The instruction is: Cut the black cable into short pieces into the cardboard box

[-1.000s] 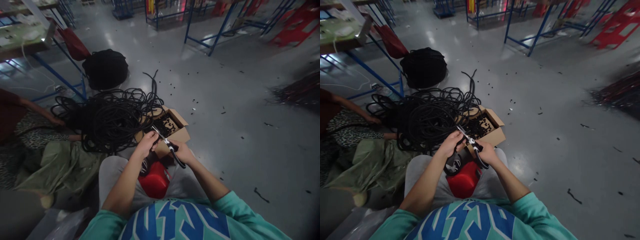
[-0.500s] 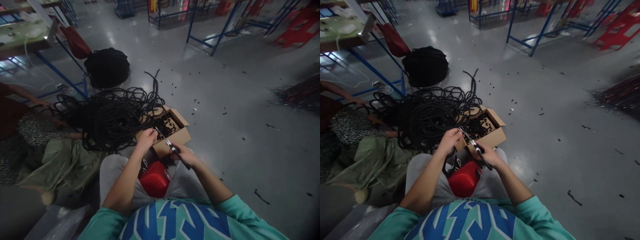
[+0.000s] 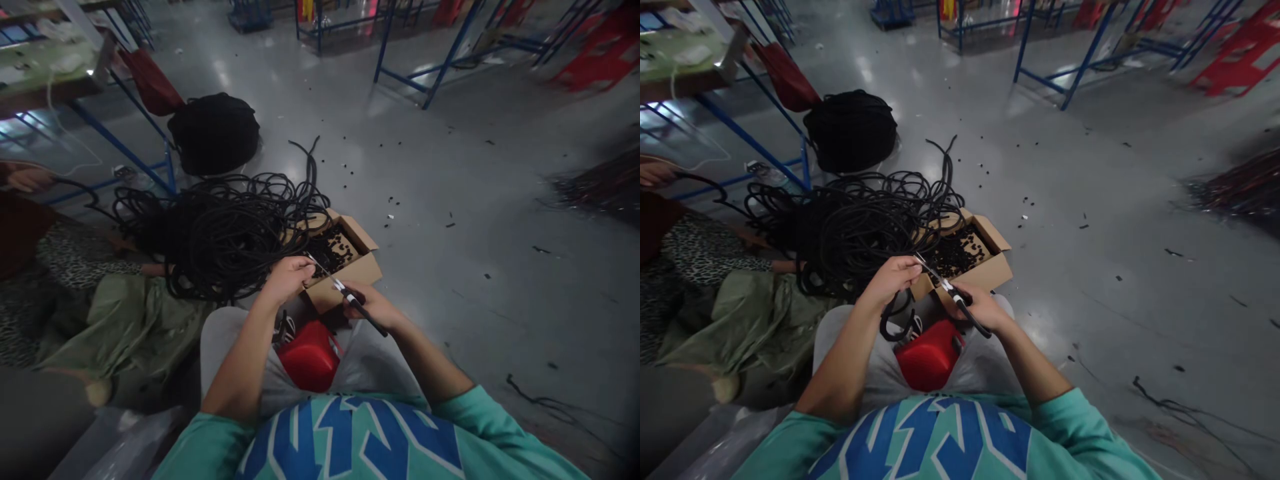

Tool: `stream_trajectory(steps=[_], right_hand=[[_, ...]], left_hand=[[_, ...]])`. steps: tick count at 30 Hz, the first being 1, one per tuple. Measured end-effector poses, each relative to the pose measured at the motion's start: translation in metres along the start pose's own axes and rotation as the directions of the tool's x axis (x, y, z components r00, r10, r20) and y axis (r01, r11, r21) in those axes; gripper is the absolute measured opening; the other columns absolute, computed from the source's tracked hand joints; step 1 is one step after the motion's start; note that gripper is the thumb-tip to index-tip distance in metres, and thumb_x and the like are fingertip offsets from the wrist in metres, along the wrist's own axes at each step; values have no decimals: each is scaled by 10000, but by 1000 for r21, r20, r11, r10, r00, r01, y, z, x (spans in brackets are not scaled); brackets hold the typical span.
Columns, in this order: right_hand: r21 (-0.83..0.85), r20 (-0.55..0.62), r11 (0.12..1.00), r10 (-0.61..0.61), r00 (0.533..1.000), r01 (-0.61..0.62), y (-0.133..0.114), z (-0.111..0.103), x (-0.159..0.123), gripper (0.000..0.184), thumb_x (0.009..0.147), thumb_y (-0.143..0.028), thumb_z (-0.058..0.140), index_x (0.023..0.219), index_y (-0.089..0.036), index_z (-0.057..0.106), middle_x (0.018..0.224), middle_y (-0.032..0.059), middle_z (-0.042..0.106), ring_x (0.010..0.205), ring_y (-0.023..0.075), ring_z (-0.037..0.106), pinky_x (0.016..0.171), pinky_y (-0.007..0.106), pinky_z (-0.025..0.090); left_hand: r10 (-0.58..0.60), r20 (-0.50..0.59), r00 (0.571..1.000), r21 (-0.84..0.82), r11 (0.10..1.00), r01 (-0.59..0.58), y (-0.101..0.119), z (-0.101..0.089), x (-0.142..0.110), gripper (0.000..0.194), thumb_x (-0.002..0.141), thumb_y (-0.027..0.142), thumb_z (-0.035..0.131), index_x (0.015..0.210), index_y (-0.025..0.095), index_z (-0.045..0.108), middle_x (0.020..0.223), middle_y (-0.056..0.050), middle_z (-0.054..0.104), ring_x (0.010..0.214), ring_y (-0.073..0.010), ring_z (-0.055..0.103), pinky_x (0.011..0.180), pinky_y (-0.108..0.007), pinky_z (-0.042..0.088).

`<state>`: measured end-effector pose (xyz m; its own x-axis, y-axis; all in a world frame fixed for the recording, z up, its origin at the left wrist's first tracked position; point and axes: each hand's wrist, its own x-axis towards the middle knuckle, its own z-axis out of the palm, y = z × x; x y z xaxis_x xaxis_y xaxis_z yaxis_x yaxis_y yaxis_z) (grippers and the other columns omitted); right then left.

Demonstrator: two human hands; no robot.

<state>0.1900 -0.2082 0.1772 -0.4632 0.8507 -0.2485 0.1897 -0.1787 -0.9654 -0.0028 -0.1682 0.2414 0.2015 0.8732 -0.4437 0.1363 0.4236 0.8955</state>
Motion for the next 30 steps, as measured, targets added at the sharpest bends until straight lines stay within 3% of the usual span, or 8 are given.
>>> stream_trajectory(steps=[6, 11, 14, 16, 19, 22, 25, 30], right_hand=[[-137, -124, 988, -85, 989, 68, -5, 6, 4, 572, 542, -139, 604, 1109, -195, 557, 1062, 36, 601, 984, 216, 533, 891, 354, 378], [-189, -99, 980, -84, 992, 64, -9, 3, 5, 492, 552, -128, 588, 1040, -185, 609, 946, 26, 647, 911, 218, 561, 844, 349, 408], [-180, -113, 983, -68, 991, 46, -7, 1, 5, 471, 551, -133, 579, 1017, -183, 624, 889, 15, 650, 837, 203, 570, 785, 328, 429], [-152, -153, 988, -47, 987, 24, -4, 1, 7, 470, 539, -136, 578, 1004, -175, 629, 892, 15, 643, 813, 192, 568, 768, 316, 429], [-71, -176, 997, 18, 984, -31, 0, 2, 10, 479, 526, -149, 586, 1002, -170, 626, 830, 5, 628, 743, 159, 552, 706, 281, 431], [76, -70, 991, 118, 991, -113, -1, 1, 11, 509, 538, -195, 595, 1045, -153, 599, 651, -28, 561, 568, 104, 490, 551, 227, 400], [192, 45, 974, 113, 993, -120, -5, -2, 10, 522, 530, -207, 611, 1049, -146, 591, 597, -45, 514, 525, 85, 455, 500, 204, 368], [205, 36, 972, 105, 994, -110, -12, -2, 11, 523, 505, -168, 624, 1027, -150, 596, 647, -34, 544, 573, 86, 474, 551, 207, 386]], left_hand=[[-35, 120, 992, -46, 998, 41, -10, 1, 8, 228, 629, 316, 610, 561, 129, 499, 399, 56, 390, 297, -2, 223, 316, -175, 108], [-49, 203, 978, -47, 997, 59, -15, -9, 14, 254, 612, 347, 621, 573, 134, 489, 407, 51, 403, 277, -3, 227, 299, -177, 96], [10, 243, 970, -42, 999, 0, -16, -11, 16, 262, 621, 364, 612, 630, 120, 519, 471, 24, 478, 303, -9, 282, 314, -174, 158], [95, 202, 975, -25, 995, -92, -18, -8, 17, 254, 609, 324, 632, 723, 115, 546, 575, 3, 544, 381, -26, 377, 360, -166, 246], [214, 52, 975, 116, 969, -219, -22, -2, 19, 228, 593, 238, 643, 781, 135, 564, 727, -20, 594, 594, -83, 513, 478, -173, 361], [306, -51, 951, 287, 916, -279, -26, 2, 23, 169, 636, 221, 595, 786, 144, 608, 690, -22, 592, 646, -116, 524, 525, -199, 378], [319, -62, 946, 356, 892, -278, -26, 0, 24, 185, 663, 228, 564, 816, 152, 636, 604, -7, 570, 599, -119, 508, 513, -205, 355], [268, 3, 963, 371, 894, -250, -26, -1, 22, 168, 702, 268, 499, 718, 151, 618, 547, 19, 521, 502, -81, 430, 471, -191, 306]])
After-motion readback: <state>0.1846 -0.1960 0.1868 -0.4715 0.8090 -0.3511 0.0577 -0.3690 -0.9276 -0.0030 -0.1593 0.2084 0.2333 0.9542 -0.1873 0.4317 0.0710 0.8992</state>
